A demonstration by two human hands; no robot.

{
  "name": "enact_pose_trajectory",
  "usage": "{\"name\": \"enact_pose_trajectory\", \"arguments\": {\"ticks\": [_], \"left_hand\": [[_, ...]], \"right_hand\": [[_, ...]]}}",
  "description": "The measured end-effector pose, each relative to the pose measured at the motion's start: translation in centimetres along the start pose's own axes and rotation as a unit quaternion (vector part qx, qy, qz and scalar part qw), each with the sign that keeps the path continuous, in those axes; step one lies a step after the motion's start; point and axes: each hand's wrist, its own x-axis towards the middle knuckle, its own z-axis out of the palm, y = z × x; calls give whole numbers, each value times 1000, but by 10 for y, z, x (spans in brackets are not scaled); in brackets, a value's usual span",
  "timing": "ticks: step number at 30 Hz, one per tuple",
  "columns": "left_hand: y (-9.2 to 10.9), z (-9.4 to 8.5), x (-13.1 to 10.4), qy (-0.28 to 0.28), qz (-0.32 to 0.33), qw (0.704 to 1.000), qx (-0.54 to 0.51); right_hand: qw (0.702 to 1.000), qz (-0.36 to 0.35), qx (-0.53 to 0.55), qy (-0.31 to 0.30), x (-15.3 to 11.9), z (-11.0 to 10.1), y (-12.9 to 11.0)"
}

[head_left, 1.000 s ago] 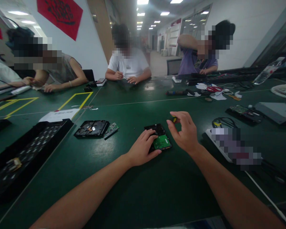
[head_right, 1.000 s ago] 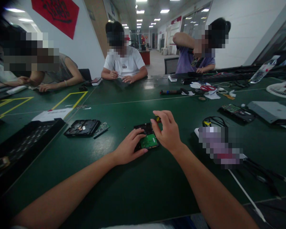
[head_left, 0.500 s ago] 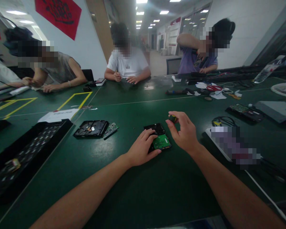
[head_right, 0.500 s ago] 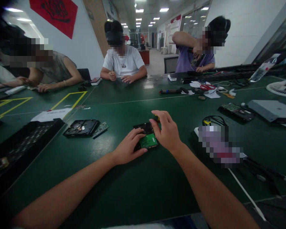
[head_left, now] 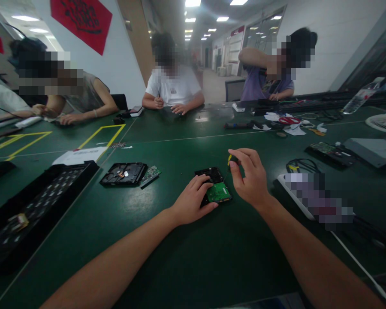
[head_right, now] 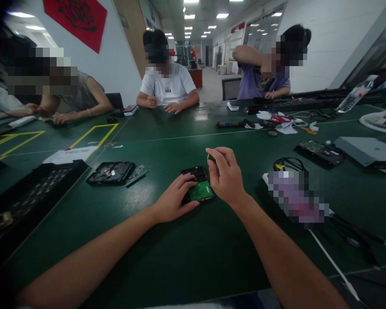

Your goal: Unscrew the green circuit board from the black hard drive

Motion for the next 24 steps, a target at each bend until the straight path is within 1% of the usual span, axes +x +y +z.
{"name": "enact_pose_trajectory", "arguments": {"ticks": [7, 16, 24], "left_hand": [[1, -1, 0, -4, 1, 1000, 9], [1, 0, 0, -2, 0, 1000, 3], [1, -1, 0, -4, -3, 1000, 6]], "right_hand": [[1000, -4, 15, -11, 1, -1, -1], [1000, 13, -17, 20, 0, 1, 0], [1000, 5, 9, -8, -2, 2, 3]]}}
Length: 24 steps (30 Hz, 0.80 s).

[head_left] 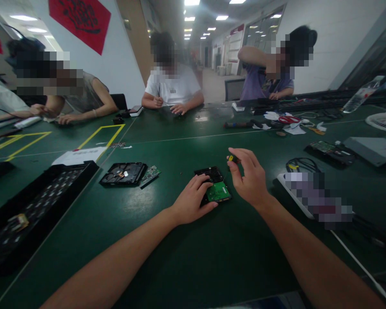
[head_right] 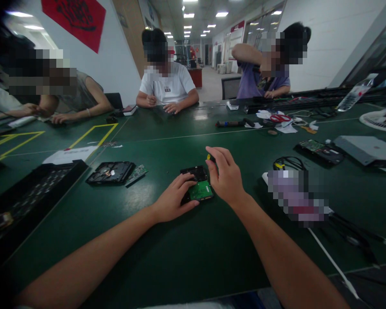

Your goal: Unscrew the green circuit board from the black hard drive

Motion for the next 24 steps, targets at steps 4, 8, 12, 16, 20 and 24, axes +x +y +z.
{"name": "enact_pose_trajectory", "arguments": {"ticks": [4, 8, 12, 16, 20, 24], "left_hand": [[0, 0, 0, 0, -1, 1000, -1], [-1, 0, 0, -4, 0, 1000, 2], [-2, 0, 0, -7, 0, 1000, 9], [-3, 1, -1, -3, 2, 1000, 2], [-3, 2, -1, 0, 1, 1000, 3], [-1, 1, 0, 1, 4, 1000, 7]], "right_hand": [[1000, 6, 15, -10, 0, 1, 0], [1000, 4, -4, 5, 1, 1, -2], [1000, 1, -19, 17, 2, -1, -3], [999, 1, -33, 19, 2, -1, -4], [999, 6, -33, 16, 1, 0, -3], [1000, 9, -7, 4, -1, 3, 2]]}}
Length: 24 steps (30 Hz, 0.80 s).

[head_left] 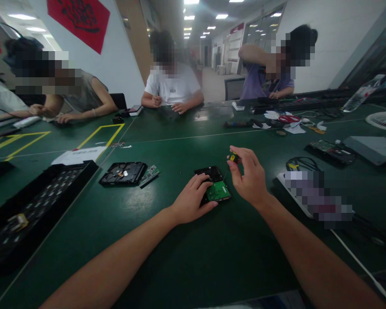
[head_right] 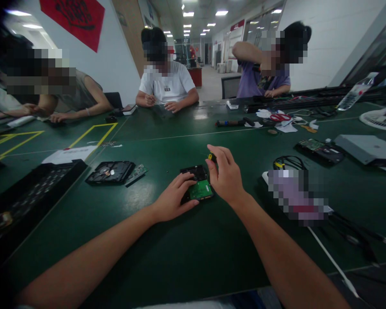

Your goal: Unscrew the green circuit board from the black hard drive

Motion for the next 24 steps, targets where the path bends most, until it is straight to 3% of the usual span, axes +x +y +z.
{"name": "enact_pose_trajectory", "arguments": {"ticks": [6, 24], "left_hand": [[-1, 0, 0, -1, 2, 1000, 0], [-1, 2, -1, 1, -1, 1000, -8]], "right_hand": [[999, 18, 26, -24, -2, 2, 4], [1000, -2, -11, -1, 2, -3, -5]]}}
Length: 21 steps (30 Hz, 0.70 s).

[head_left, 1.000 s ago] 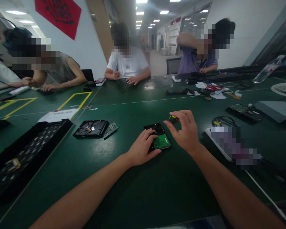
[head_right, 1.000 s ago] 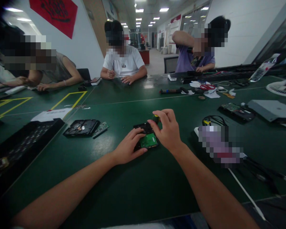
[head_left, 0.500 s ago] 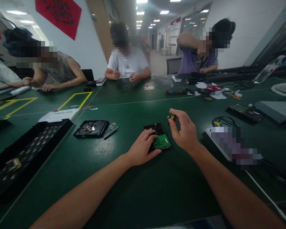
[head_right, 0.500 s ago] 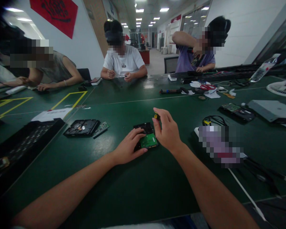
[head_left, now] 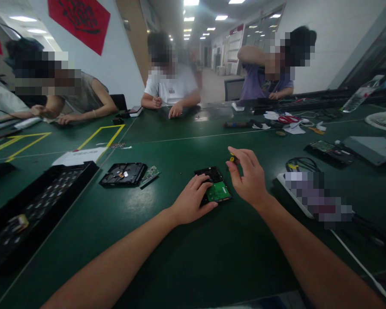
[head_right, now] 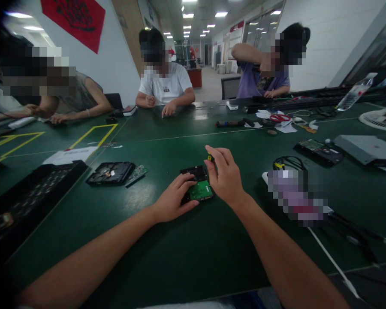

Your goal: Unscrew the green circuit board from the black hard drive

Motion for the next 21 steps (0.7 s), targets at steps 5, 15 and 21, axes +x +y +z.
{"name": "enact_pose_trajectory", "arguments": {"ticks": [5, 15, 21], "left_hand": [[1, -2, 0, -1, 0, 1000, 4], [1, -2, 0, -4, 2, 1000, 4], [2, -3, 1, -1, 1, 1000, -5]], "right_hand": [[1000, 5, 24, -14, -1, 1, 2], [1000, -1, 7, 1, 0, -1, 0], [1000, 14, 17, -14, -1, 1, 0]]}}
